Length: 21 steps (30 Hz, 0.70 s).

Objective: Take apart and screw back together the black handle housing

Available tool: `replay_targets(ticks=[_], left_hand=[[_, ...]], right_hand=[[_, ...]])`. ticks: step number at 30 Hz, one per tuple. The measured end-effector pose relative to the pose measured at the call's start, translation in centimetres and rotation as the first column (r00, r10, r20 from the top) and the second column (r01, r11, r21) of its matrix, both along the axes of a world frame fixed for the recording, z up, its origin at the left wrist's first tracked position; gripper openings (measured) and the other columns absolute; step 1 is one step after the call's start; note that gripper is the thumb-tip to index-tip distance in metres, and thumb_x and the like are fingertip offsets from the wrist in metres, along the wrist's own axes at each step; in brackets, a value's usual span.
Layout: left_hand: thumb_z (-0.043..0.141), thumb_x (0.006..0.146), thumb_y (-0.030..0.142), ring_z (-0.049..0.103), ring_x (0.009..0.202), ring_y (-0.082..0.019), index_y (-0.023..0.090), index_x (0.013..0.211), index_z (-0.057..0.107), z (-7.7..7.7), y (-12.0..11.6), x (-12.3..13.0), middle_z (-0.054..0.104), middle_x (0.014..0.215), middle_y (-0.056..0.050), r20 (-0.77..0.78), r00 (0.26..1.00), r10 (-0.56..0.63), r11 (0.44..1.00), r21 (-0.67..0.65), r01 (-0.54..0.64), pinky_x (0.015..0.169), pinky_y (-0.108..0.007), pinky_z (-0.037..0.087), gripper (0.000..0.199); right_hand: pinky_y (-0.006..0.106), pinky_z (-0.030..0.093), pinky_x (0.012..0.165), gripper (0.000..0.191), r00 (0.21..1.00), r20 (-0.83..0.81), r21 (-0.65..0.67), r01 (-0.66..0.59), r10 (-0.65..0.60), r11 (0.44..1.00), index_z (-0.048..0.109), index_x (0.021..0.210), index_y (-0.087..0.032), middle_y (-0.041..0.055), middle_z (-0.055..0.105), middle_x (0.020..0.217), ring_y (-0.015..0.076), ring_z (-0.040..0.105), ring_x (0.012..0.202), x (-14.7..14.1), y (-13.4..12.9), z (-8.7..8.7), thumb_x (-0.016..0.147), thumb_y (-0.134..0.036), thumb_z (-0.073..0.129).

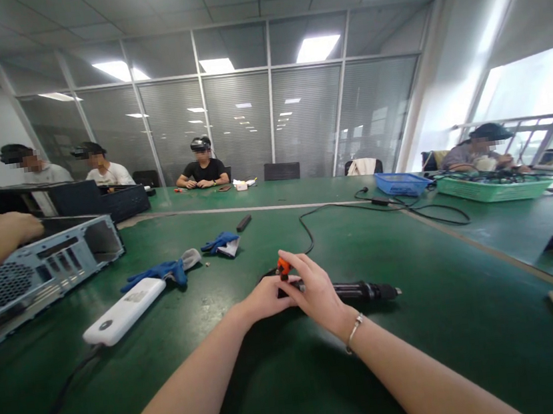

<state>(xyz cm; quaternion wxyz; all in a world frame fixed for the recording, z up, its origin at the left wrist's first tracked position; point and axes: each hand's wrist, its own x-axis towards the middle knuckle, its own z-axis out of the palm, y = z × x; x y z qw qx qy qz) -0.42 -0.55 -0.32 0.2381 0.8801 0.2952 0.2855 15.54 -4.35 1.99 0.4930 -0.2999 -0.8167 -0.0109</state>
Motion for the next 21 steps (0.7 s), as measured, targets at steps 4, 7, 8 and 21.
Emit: replay_targets(ticks=[4, 7, 8, 21], left_hand=[[0.067, 0.079, 0.020, 0.066, 0.094, -0.022, 0.012, 0.094, 0.070, 0.02, 0.01, 0.01, 0.072, 0.096, -0.005, -0.002, 1.000, 0.027, 0.999, -0.040, -0.027, 0.090, -0.032, 0.049, 0.017], [0.065, 0.079, 0.017, 0.066, 0.096, -0.022, 0.012, 0.091, 0.070, 0.13, -0.11, 0.01, 0.072, 0.090, -0.004, 0.013, 1.000, 0.000, 0.999, -0.036, 0.001, 0.092, -0.031, 0.049, 0.013], [0.064, 0.079, 0.015, 0.065, 0.096, -0.022, 0.012, 0.090, 0.070, 0.16, -0.15, 0.01, 0.072, 0.089, -0.004, 0.021, 1.000, -0.011, 1.000, -0.029, 0.012, 0.092, -0.030, 0.048, 0.013], [0.062, 0.078, 0.012, 0.066, 0.093, -0.021, 0.012, 0.095, 0.070, -0.22, 0.01, 0.03, 0.072, 0.097, -0.006, 0.021, 1.000, -0.002, 1.000, -0.011, 0.003, 0.088, -0.029, 0.050, 0.018]], right_hand=[[0.039, 0.053, 0.089, 0.053, 1.000, -0.007, 0.006, -0.005, 0.005, 1.000, 0.039, 0.140, -0.028, 0.0079, 0.062, 0.110, 0.0217, 0.061, 0.101, 0.08, 0.13, 0.02, 0.090, -0.013, 0.048], [0.038, 0.052, 0.091, 0.056, 0.998, 0.012, 0.015, -0.064, 0.064, 0.998, 0.033, 0.143, -0.026, 0.0089, 0.061, 0.116, 0.0210, 0.060, 0.104, 0.03, -0.14, 0.04, 0.090, -0.011, 0.046], [0.039, 0.052, 0.092, 0.055, 0.998, 0.011, 0.024, -0.062, 0.062, 0.998, 0.035, 0.142, -0.025, 0.0093, 0.061, 0.117, 0.0214, 0.060, 0.104, 0.03, -0.21, 0.01, 0.090, -0.013, 0.048], [0.038, 0.052, 0.092, 0.057, 0.994, 0.017, 0.030, -0.108, 0.107, 0.994, 0.030, 0.145, -0.027, 0.0107, 0.056, 0.121, 0.0209, 0.057, 0.108, -0.21, -0.41, 0.15, 0.091, -0.013, 0.046]])
